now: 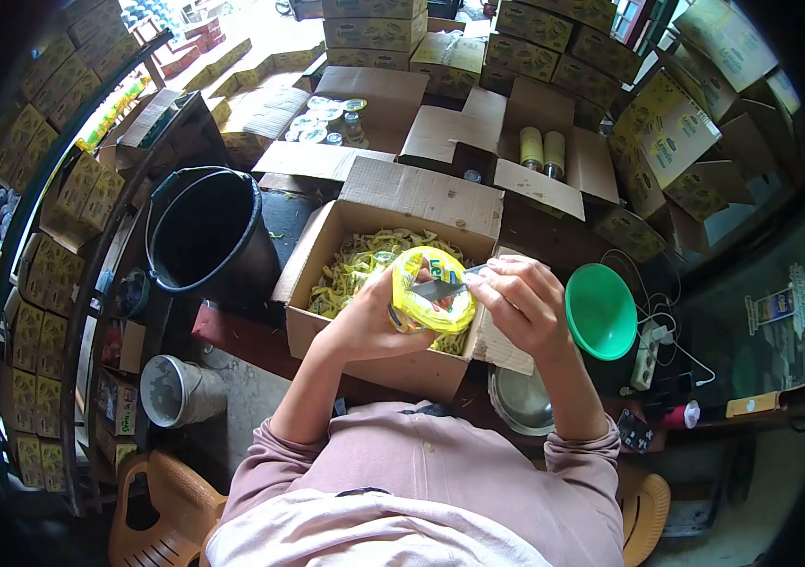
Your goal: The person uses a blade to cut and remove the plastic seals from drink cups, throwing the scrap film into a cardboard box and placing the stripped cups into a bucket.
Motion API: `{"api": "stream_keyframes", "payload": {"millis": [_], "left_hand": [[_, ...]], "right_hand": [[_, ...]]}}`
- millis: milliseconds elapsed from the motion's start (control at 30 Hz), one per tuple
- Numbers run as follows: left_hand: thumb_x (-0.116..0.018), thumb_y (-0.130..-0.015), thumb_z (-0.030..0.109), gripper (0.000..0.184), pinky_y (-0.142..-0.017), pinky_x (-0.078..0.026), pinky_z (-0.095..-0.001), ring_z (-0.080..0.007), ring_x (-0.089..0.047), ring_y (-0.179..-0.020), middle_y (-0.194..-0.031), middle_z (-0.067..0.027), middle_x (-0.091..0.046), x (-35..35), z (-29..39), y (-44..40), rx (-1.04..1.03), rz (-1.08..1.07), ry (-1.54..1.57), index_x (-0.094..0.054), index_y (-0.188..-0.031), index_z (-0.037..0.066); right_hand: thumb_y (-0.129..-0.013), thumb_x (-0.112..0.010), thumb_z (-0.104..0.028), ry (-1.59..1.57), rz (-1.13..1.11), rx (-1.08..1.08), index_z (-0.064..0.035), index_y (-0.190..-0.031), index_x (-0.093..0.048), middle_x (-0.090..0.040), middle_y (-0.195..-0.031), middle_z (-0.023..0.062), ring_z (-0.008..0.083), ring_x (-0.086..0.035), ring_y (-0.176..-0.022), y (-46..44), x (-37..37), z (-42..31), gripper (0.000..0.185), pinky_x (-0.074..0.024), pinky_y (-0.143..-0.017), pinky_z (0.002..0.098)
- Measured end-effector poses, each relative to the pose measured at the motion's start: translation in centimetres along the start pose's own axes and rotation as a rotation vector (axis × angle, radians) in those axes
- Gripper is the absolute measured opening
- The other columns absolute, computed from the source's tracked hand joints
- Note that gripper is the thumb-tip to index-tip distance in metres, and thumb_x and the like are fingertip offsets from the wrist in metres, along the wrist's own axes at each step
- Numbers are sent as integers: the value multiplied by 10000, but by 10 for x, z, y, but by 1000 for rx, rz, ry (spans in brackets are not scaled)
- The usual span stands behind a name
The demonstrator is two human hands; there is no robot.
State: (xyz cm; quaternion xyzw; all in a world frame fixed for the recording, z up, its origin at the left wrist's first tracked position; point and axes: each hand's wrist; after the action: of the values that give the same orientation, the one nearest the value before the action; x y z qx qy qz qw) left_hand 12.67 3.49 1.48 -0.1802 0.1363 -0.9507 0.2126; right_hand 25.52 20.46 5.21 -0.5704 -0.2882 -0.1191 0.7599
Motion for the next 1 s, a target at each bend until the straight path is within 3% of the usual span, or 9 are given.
{"api": "stream_keyframes", "payload": {"millis": [100, 133, 300, 400, 567, 667, 767, 867, 1000], "left_hand": [[-676, -624, 118, 446, -765, -436, -265, -128, -531, -820, -908, -58, -564, -5, 11, -6, 36, -125, 264, -506, -1022, 10], [-673, -627, 114, 436, -766, -434, -258, -128, -530, -812, -902, -55, -565, -6, 2, -8, -49, -183, 217, -510, -1018, 9], [-671, -668, 112, 369, -766, -438, -243, -109, -532, -814, -876, -42, -578, -11, -2, -6, 149, -253, 520, -543, -999, 11], [-658, -690, 93, 333, -740, -452, -237, -96, -549, -796, -872, -36, -597, -4, -11, -15, 270, -518, 630, -556, -998, 16], [-642, -696, 57, 345, -729, -464, -236, -90, -561, -808, -893, -33, -611, -7, -24, -30, 234, -584, 694, -551, -1026, 21], [-679, -656, 137, 590, -848, -403, -277, -136, -488, -976, -1072, -73, -522, -11, -29, -34, 160, -313, 413, -414, -1170, 20], [-664, -621, 134, 626, -865, -393, -306, -191, -497, -978, -1040, -121, -515, -12, -19, -45, -173, 53, 36, -357, -1149, -1], [-697, -616, 151, 606, -813, -444, -359, -295, -565, -914, -976, -181, -554, -20, -1, -42, -94, 204, -181, -381, -1103, -23], [-719, -603, 152, 595, -769, -465, -348, -300, -580, -881, -961, -196, -568, -23, -7, -41, -23, 270, -183, -419, -1081, -38]], "right_hand": [[-628, -651, -78, -11, -4, 0, -36, -781, -612, -561, -749, 49, 177, -595, -750, 2, -3, 0, 164, -528, -687, 319], [-629, -651, -75, -17, -10, -1, -33, -778, -608, -563, -749, 49, 178, -597, -753, 3, -2, 0, 161, -530, -692, 320], [-628, -660, -59, -57, -28, -2, -15, -753, -600, -575, -742, 59, 188, -603, -757, 5, -1, 2, 146, -540, -716, 333], [-625, -668, -49, -76, -31, -7, -9, -733, -598, -586, -737, 67, 197, -606, -755, 8, -4, 5, 134, -544, -718, 343], [-608, -643, -69, -71, -2, -20, -13, -743, -568, -570, -761, 63, 202, -603, -783, 14, -13, 17, 164, -535, -747, 342], [-607, -639, -67, -36, -8, -77, -7, -748, -565, -572, -768, 69, 217, -600, -788, 13, -18, 26, 170, -530, -740, 339], [-614, -636, -60, 48, -15, -93, -8, -746, -565, -571, -766, 71, 222, -599, -793, 8, -14, 32, 159, -529, -720, 334], [-620, -636, -57, 80, -50, -93, -12, -754, -577, -573, -760, 69, 213, -599, -798, 4, -14, 31, 153, -529, -709, 325], [-642, -638, -59, 82, -75, -64, -28, -821, -601, -579, -736, 55, 193, -605, -777, 1, -12, 27, 185, -530, -684, 309]]}}
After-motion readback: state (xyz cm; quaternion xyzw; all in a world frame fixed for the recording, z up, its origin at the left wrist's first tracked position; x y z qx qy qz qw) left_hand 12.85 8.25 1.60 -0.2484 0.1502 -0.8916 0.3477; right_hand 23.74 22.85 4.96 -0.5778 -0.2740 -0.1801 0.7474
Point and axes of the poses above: each hand's wrist, its own y-axis away from the middle knuckle, its own x-axis out of the back of the hand, z = x × y
